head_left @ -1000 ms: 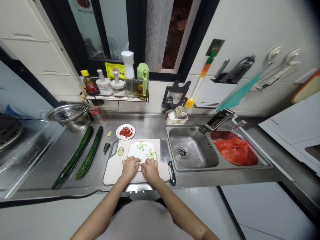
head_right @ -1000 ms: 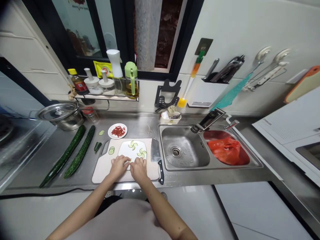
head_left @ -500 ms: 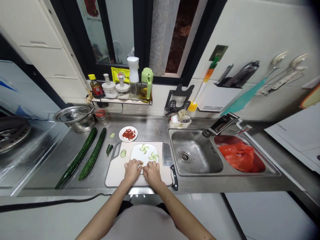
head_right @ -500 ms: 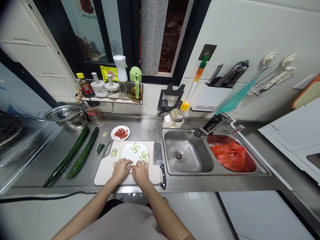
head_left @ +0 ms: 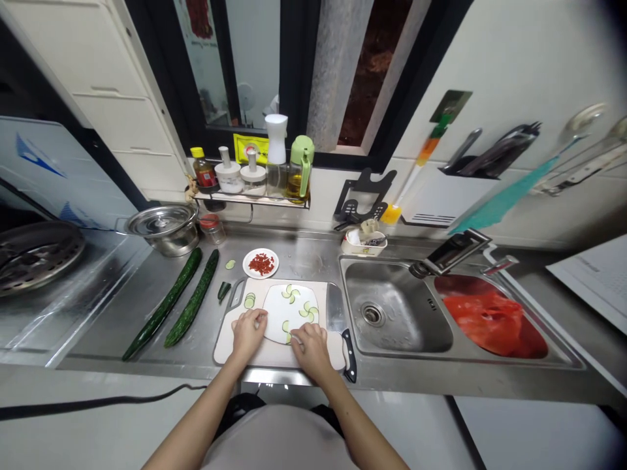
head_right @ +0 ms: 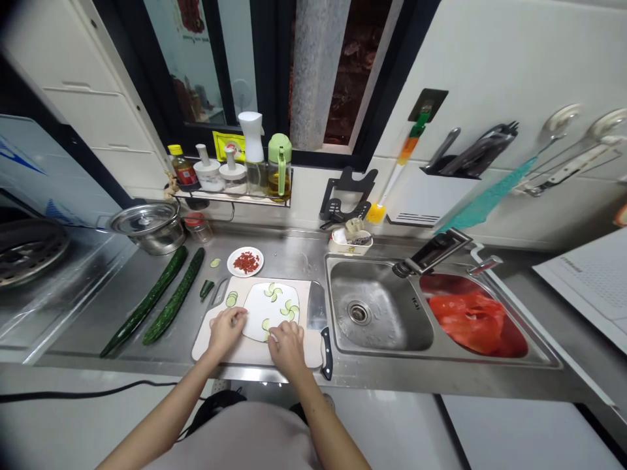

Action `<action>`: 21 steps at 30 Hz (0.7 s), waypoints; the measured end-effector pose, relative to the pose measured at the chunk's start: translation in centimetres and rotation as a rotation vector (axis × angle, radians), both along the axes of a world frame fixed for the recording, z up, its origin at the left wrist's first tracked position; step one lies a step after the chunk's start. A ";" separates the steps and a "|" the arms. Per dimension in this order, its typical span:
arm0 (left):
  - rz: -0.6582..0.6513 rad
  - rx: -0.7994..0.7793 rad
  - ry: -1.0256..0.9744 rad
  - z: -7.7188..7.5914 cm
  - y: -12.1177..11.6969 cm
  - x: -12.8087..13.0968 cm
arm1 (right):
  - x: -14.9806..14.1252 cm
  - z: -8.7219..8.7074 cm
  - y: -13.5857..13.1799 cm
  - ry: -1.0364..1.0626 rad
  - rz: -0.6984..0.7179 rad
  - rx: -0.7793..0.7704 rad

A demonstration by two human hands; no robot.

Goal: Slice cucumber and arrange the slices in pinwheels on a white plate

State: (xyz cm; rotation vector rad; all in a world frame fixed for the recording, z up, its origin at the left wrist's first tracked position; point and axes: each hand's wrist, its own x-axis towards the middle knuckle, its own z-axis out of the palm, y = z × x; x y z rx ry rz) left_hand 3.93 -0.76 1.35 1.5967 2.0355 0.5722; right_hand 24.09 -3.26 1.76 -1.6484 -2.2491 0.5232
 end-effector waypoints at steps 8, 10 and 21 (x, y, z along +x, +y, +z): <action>0.206 -0.031 0.103 -0.2 1.1 -3.4 | 1.7 0.3 -0.5 0.095 -0.082 0.013; 0.252 -0.043 0.123 -0.5 1.5 -3.6 | 2.0 0.4 -0.5 0.110 -0.096 0.018; 0.292 -0.084 0.254 -1.5 3.4 -3.8 | 2.2 1.8 -0.4 0.056 -0.080 0.072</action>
